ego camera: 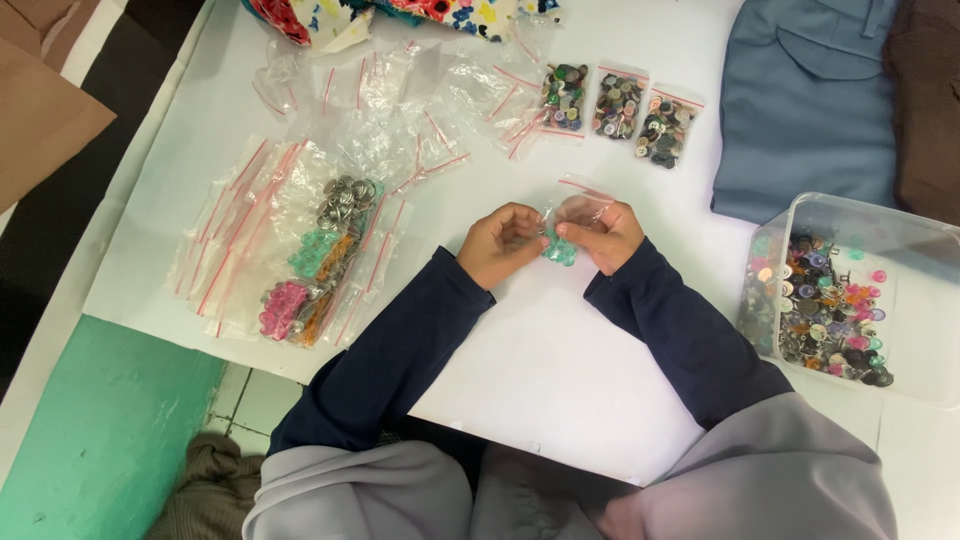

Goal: Sorting various buttons from a plastic container into small zip-lock bags on a white table.

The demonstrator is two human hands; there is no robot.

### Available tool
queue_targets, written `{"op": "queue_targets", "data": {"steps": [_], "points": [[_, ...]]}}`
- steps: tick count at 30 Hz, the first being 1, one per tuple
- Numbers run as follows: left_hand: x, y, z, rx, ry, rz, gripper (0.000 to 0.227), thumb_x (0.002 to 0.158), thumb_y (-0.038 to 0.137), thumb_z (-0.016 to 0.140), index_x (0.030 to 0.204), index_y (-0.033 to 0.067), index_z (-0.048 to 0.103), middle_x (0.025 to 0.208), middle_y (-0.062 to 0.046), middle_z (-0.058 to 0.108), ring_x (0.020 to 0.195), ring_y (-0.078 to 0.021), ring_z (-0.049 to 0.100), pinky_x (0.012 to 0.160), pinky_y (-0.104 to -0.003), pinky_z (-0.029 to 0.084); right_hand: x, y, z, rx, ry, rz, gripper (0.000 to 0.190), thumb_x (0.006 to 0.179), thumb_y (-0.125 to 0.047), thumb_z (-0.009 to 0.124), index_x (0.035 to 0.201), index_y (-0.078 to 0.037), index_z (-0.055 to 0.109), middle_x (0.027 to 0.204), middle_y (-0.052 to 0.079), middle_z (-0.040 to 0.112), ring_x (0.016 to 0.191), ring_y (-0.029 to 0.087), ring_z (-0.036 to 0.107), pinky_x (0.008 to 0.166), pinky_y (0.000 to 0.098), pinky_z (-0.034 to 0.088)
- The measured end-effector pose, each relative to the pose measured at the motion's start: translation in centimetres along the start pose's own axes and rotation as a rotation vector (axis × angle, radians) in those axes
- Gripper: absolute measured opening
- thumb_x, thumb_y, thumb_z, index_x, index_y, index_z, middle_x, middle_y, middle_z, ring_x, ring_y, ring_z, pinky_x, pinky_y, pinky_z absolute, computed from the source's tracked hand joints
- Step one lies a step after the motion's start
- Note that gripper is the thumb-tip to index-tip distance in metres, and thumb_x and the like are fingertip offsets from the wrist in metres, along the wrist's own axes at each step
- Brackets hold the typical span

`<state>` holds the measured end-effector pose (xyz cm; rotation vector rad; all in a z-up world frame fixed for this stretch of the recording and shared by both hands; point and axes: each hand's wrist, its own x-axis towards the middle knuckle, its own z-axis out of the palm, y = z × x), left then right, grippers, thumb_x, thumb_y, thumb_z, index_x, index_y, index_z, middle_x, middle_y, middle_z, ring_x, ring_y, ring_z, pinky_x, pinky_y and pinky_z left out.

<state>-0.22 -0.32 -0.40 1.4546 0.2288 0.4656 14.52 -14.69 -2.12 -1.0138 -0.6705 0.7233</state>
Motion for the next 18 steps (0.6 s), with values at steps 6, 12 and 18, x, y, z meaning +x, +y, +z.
{"op": "queue_targets", "data": {"steps": [6,12,18], "points": [[-0.4,-0.4,0.0,0.025,-0.047,-0.032,0.041,0.082,0.007,0.084,0.118,0.0042,0.066,0.094,-0.009,0.068,0.090,-0.0121,0.066,0.080,-0.025,0.061,0.2,0.1,-0.3,0.015,0.005,0.003,0.021,0.083,0.008,0.077,0.102,0.010,0.068,0.088,0.018,0.072,0.079,0.018,0.071,0.075,0.0319,0.059],[-0.4,-0.5,0.1,0.080,-0.062,0.003,0.040,0.080,0.008,0.085,0.115,0.0064,0.066,0.093,-0.008,0.069,0.091,-0.0139,0.064,0.081,-0.028,0.059,0.1,-0.5,0.1,0.019,-0.087,-0.031,0.024,0.080,0.013,0.077,0.102,0.010,0.069,0.092,0.022,0.075,0.086,0.024,0.074,0.083,0.0366,0.059],[-0.3,0.3,0.7,0.096,-0.038,0.034,0.034,0.081,0.005,0.082,0.112,0.0055,0.066,0.089,-0.008,0.070,0.089,-0.0140,0.060,0.080,-0.029,0.058,0.0,1.1,-0.8,-0.027,-0.096,-0.053,0.025,0.080,0.012,0.079,0.104,0.008,0.072,0.096,0.020,0.076,0.091,0.021,0.073,0.084,0.0365,0.059]]}}
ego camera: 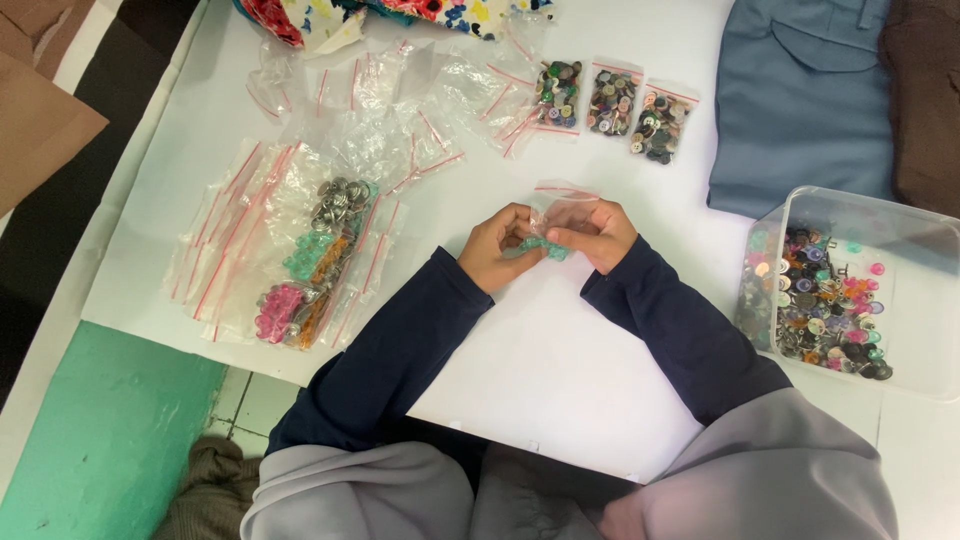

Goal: Sorting various buttons from a plastic container into small zip-lock bags on a white table.

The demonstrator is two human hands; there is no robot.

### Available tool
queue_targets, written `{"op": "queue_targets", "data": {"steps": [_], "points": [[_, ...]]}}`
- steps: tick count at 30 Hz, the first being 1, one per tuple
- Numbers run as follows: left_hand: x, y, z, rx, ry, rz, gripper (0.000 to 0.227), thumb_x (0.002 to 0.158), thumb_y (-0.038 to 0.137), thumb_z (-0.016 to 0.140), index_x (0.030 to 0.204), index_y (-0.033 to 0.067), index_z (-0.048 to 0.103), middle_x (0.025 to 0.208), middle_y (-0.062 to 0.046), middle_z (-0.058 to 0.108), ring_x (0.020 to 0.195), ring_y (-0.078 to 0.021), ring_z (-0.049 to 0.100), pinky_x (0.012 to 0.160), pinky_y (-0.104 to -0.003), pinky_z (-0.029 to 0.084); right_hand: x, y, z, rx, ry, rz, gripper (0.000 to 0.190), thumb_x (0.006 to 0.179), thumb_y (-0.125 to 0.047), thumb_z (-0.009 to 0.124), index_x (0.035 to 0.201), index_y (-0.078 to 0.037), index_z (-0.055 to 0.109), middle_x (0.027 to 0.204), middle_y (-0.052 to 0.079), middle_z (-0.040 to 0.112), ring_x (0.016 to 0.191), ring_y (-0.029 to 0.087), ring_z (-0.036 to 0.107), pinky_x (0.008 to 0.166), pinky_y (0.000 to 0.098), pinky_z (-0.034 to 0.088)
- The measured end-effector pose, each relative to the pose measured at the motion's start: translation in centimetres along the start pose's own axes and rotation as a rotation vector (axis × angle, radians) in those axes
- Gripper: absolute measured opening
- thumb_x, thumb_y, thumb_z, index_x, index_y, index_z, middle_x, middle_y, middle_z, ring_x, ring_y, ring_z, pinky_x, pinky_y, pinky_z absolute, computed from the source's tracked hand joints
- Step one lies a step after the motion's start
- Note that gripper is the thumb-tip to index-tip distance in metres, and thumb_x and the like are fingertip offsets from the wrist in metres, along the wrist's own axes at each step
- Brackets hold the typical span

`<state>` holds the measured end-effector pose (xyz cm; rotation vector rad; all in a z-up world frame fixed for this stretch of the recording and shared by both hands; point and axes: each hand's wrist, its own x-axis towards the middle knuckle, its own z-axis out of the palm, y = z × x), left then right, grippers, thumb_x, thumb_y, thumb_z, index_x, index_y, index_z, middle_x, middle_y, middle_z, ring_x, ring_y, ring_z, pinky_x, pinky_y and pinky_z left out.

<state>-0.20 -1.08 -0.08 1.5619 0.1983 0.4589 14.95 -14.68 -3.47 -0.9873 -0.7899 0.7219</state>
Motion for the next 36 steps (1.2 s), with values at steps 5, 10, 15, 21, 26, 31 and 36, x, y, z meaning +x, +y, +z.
{"op": "queue_targets", "data": {"steps": [5,10,15,21,26,31,36], "points": [[-0.2,0.1,-0.1,0.021,-0.002,-0.015,0.036,0.080,0.010,0.085,0.110,0.0059,0.066,0.089,-0.008,0.068,0.089,-0.0153,0.062,0.080,-0.030,0.059,0.3,-1.5,1.0,-0.038,0.000,-0.026,0.016,0.079,0.012,0.080,0.092,0.006,0.072,0.085,0.017,0.072,0.079,0.017,0.067,0.077,0.0295,0.055],[0.0,0.9,-0.1,-0.007,-0.009,-0.026,0.034,0.083,0.013,0.086,0.111,0.0053,0.068,0.089,-0.008,0.070,0.088,-0.0139,0.063,0.080,-0.028,0.060,0.4,-1.4,0.8,-0.072,0.029,-0.048,0.016,0.079,0.010,0.082,0.090,0.004,0.071,0.085,0.014,0.071,0.077,0.015,0.065,0.075,0.0273,0.053],[0.6,0.2,-0.3,0.020,0.069,-0.016,0.012,0.093,0.012,0.076,0.099,0.0053,0.067,0.077,-0.008,0.064,0.078,-0.0138,0.065,0.071,-0.027,0.060,0.4,-1.7,0.5,-0.049,0.068,0.017,0.018,0.085,0.006,0.077,0.101,0.002,0.069,0.087,0.009,0.068,0.080,0.014,0.067,0.076,0.0254,0.055],[0.7,-0.7,-0.3,0.000,0.074,-0.005,0.010,0.093,0.011,0.075,0.097,0.0063,0.068,0.075,-0.004,0.060,0.075,-0.0121,0.066,0.067,-0.025,0.059,-0.3,-0.9,-0.2,-0.105,0.030,0.048,0.028,0.082,0.010,0.078,0.108,0.004,0.068,0.097,0.012,0.072,0.088,0.015,0.068,0.080,0.0311,0.059],[0.8,-1.3,-0.2,-0.018,0.062,-0.001,0.012,0.094,0.013,0.075,0.098,0.0056,0.067,0.078,-0.006,0.062,0.080,-0.0140,0.067,0.071,-0.026,0.059,-0.2,-0.4,-0.4,-0.100,0.025,0.059,0.030,0.081,0.012,0.077,0.108,0.003,0.068,0.098,0.010,0.072,0.089,0.015,0.068,0.080,0.0305,0.059],[0.9,-1.0,-0.3,-0.053,0.072,-0.018,0.011,0.094,0.011,0.075,0.097,0.0049,0.066,0.085,-0.010,0.068,0.085,-0.0160,0.070,0.075,-0.027,0.060,0.3,-1.0,-0.1,-0.035,0.035,0.034,0.023,0.085,0.007,0.073,0.106,0.004,0.066,0.094,0.013,0.069,0.087,0.015,0.069,0.078,0.0277,0.059],[1.0,-0.8,-0.5,-0.043,0.093,-0.042,0.013,0.094,0.012,0.076,0.097,0.0057,0.065,0.086,-0.010,0.070,0.084,-0.0132,0.069,0.074,-0.025,0.061,0.1,-1.0,0.0,-0.040,0.035,0.004,0.025,0.081,0.012,0.076,0.102,0.004,0.066,0.094,0.015,0.070,0.084,0.016,0.069,0.077,0.0269,0.057]]}}
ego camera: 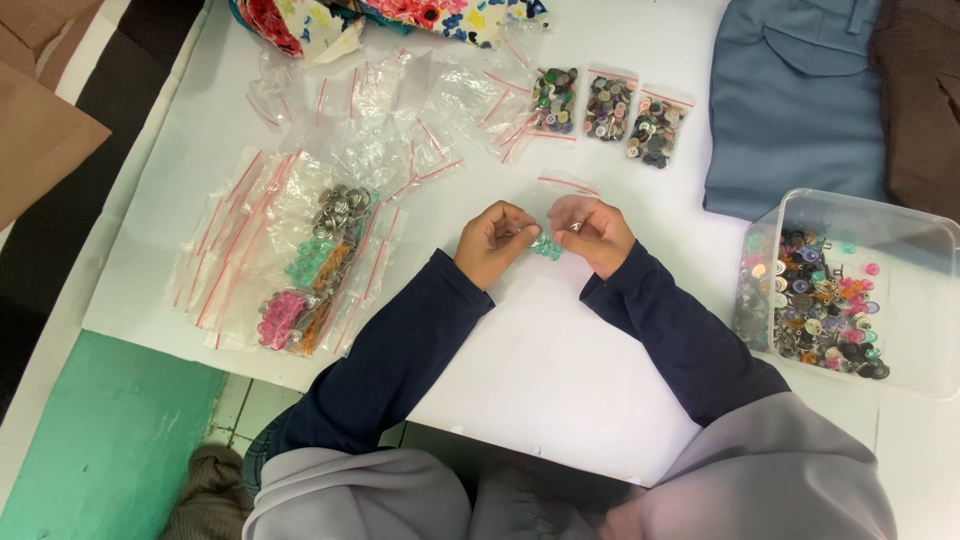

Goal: Sorting various buttons from a plastic container into small zip-lock bags on a white table.

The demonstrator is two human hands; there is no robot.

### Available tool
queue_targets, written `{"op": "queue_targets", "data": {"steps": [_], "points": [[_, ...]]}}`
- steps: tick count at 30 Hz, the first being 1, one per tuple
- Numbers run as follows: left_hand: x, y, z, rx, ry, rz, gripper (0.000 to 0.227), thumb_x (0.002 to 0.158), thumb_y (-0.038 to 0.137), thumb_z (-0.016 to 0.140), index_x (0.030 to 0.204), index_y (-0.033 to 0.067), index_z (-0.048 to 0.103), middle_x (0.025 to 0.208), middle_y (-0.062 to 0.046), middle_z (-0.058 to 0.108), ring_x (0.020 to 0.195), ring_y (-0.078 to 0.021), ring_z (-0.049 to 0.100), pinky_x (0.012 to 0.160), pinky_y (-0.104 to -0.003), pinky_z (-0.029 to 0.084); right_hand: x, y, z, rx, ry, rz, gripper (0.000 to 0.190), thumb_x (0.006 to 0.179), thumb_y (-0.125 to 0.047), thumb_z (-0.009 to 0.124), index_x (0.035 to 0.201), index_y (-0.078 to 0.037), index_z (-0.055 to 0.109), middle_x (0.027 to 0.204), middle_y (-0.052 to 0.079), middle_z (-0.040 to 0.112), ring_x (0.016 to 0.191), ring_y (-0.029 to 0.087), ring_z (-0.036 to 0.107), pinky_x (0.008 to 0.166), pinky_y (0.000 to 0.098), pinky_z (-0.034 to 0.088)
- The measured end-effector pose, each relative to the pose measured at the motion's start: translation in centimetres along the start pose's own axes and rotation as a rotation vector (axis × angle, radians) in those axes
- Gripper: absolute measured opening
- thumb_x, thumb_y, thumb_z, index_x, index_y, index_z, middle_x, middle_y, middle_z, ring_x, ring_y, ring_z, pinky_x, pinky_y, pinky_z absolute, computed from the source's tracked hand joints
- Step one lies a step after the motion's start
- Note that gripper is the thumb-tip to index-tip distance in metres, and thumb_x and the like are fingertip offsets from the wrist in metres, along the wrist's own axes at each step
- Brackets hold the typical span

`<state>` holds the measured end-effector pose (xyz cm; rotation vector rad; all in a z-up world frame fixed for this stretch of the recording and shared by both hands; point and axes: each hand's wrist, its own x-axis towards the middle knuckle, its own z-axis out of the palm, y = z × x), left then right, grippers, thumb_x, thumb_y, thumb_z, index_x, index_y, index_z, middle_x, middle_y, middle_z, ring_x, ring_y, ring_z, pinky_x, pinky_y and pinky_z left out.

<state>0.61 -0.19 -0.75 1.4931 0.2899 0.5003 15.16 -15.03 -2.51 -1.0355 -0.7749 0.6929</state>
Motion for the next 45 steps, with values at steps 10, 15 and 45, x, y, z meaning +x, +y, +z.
{"op": "queue_targets", "data": {"steps": [10,15,45], "points": [[-0.4,0.5,0.0,-0.011,-0.044,-0.018,0.028,0.085,0.014,0.086,0.108,0.0066,0.071,0.096,-0.009,0.074,0.092,-0.0124,0.066,0.081,-0.026,0.059,-0.1,0.3,-0.3,0.025,0.000,0.037,0.031,0.077,0.014,0.073,0.105,0.006,0.064,0.086,0.013,0.065,0.079,0.015,0.067,0.071,0.0252,0.057],[-0.6,1.1,0.0,0.000,-0.046,-0.021,0.028,0.085,0.013,0.085,0.106,0.0064,0.069,0.088,-0.006,0.068,0.086,-0.0117,0.065,0.078,-0.026,0.059,-0.2,0.8,-0.8,0.032,-0.018,0.003,0.030,0.078,0.016,0.074,0.103,0.005,0.065,0.084,0.016,0.068,0.074,0.017,0.068,0.069,0.0259,0.057],[-1.8,1.6,0.1,-0.096,-0.017,0.072,0.013,0.099,0.009,0.067,0.090,0.0003,0.072,0.073,-0.014,0.073,0.062,-0.0155,0.072,0.048,-0.022,0.058,-1.8,-6.1,5.7,-0.233,-0.001,-0.010,0.031,0.107,-0.013,0.054,0.088,0.000,0.074,0.072,0.011,0.066,0.067,0.014,0.061,0.068,0.0270,0.053]]}}
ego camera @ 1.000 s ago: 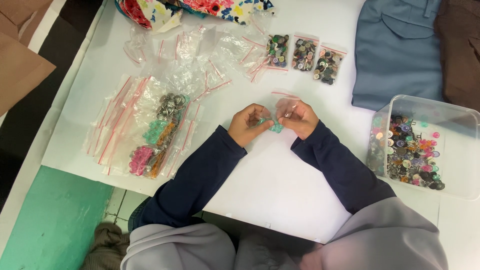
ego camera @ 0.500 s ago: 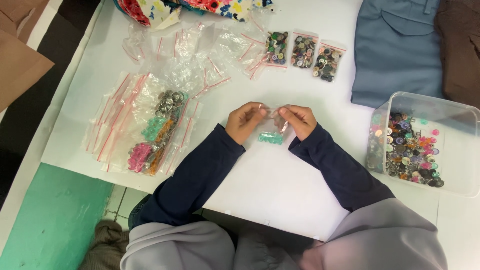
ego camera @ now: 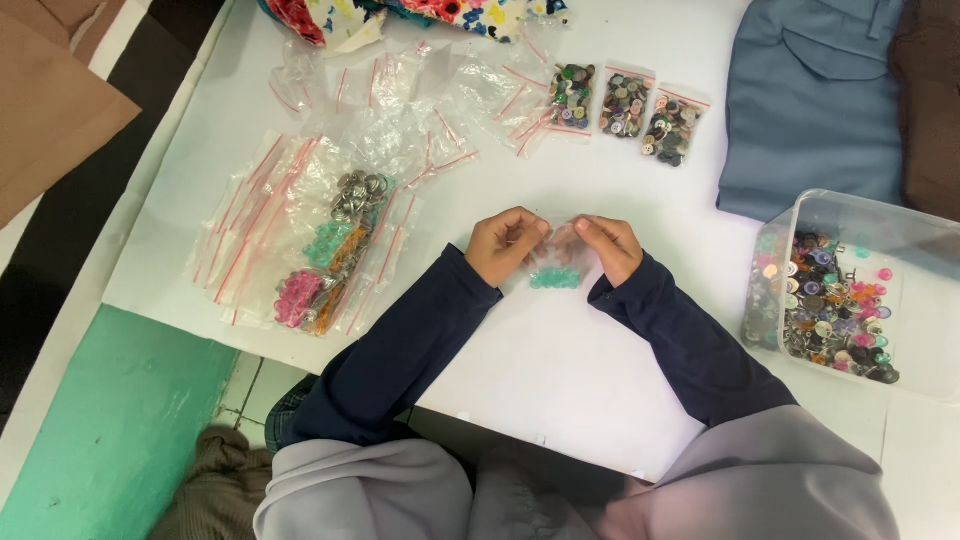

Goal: Sorting various buttons from a plastic container into small zip-lock bags on a white table.

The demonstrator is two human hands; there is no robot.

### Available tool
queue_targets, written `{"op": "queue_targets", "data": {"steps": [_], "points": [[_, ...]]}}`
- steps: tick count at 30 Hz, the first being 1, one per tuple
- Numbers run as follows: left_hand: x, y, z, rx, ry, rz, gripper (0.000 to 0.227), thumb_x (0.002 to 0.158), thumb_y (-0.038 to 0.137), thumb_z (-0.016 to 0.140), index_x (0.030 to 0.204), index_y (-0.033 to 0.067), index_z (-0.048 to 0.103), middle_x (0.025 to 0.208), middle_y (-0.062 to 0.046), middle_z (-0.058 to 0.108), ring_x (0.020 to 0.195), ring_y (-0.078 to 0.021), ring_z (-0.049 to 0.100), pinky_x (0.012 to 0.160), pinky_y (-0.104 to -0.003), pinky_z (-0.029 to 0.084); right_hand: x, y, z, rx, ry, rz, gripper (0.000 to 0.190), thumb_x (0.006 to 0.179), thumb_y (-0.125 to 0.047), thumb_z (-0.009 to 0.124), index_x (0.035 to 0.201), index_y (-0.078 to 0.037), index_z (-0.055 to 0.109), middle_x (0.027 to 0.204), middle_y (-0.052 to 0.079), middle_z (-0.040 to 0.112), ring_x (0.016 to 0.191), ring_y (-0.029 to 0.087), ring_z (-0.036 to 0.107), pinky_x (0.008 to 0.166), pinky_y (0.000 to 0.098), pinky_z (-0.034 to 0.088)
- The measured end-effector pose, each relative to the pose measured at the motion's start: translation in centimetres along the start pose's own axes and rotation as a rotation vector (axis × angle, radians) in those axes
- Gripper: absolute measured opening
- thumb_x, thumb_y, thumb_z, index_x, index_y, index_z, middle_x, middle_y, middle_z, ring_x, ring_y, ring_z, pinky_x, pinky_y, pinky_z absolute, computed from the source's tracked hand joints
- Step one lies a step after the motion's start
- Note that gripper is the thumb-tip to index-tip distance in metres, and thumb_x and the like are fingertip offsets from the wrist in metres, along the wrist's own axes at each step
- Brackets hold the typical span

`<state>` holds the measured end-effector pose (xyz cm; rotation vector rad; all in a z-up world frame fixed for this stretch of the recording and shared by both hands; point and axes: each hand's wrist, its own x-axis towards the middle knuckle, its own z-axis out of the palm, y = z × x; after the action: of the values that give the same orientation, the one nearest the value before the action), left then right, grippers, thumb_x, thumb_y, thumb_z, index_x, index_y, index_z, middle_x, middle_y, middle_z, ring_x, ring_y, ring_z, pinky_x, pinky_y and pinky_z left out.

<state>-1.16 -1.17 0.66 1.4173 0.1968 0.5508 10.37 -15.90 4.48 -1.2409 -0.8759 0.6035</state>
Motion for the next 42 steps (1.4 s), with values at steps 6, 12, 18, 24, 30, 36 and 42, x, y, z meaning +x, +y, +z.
{"op": "queue_targets", "data": {"steps": [6,12,18,24,30,36,42], "points": [[-0.8,2.6,0.4,0.079,-0.028,0.081,0.014,0.097,0.005,0.068,0.086,-0.0018,0.069,0.069,-0.014,0.068,0.060,-0.0159,0.070,0.044,-0.021,0.055,-0.5,2.4,-1.0,-0.130,0.015,-0.024,0.029,0.107,-0.011,0.058,0.084,-0.001,0.073,0.069,0.005,0.060,0.071,0.011,0.052,0.071,0.0276,0.049],[-2.3,3.4,0.6,0.081,-0.026,0.159,0.016,0.095,0.003,0.070,0.081,-0.0037,0.067,0.064,-0.012,0.063,0.057,-0.0175,0.070,0.041,-0.022,0.055,-1.7,1.7,0.0,-0.231,0.054,-0.075,0.029,0.103,-0.006,0.065,0.076,-0.001,0.071,0.059,0.001,0.057,0.067,0.005,0.047,0.062,0.0234,0.044],[-5.1,4.2,-0.4,0.095,0.013,0.219,0.025,0.099,0.008,0.066,0.076,0.0016,0.060,0.059,-0.009,0.059,0.052,-0.0151,0.066,0.039,-0.021,0.053,-2.5,-2.4,4.0,-0.215,-0.045,-0.091,0.028,0.101,-0.005,0.064,0.074,-0.005,0.070,0.057,-0.001,0.051,0.061,0.006,0.045,0.060,0.0228,0.045],[-9.3,7.0,-2.3,0.128,0.157,0.266,0.028,0.099,0.008,0.067,0.073,0.0034,0.057,0.054,-0.008,0.060,0.045,-0.0134,0.063,0.037,-0.021,0.050,-2.9,-2.6,6.3,-0.019,-0.296,-0.017,0.014,0.090,-0.004,0.077,0.102,0.003,0.075,0.088,0.007,0.075,0.085,0.009,0.063,0.080,0.0294,0.055],[-13.2,14.2,-6.8,0.104,0.275,0.273,0.022,0.096,0.004,0.070,0.076,0.0005,0.062,0.053,-0.011,0.065,0.045,-0.0158,0.066,0.045,-0.025,0.055,-1.7,-5.6,9.7,-0.007,-0.503,0.135,0.011,0.092,0.000,0.071,0.099,0.006,0.076,0.078,0.014,0.073,0.073,0.015,0.065,0.068,0.0316,0.059],[-14.9,19.5,-13.5,0.315,0.503,0.295,0.025,0.090,0.002,0.079,0.073,-0.0005,0.061,0.049,-0.011,0.063,0.040,-0.0142,0.062,0.042,-0.024,0.052,2.1,-8.2,16.7,0.042,-0.472,0.105,0.036,0.085,0.003,0.078,0.120,0.008,0.068,0.086,0.014,0.072,0.076,0.014,0.071,0.070,0.0297,0.063],[-15.9,22.6,-20.3,0.647,0.815,0.298,0.036,0.089,0.010,0.089,0.071,-0.0003,0.059,0.050,-0.011,0.060,0.037,-0.0135,0.057,0.038,-0.023,0.044,6.1,-8.4,25.1,-0.003,-0.473,-0.086,0.026,0.089,0.005,0.077,0.113,0.007,0.067,0.088,0.019,0.071,0.071,0.019,0.071,0.059,0.0312,0.062]]}}
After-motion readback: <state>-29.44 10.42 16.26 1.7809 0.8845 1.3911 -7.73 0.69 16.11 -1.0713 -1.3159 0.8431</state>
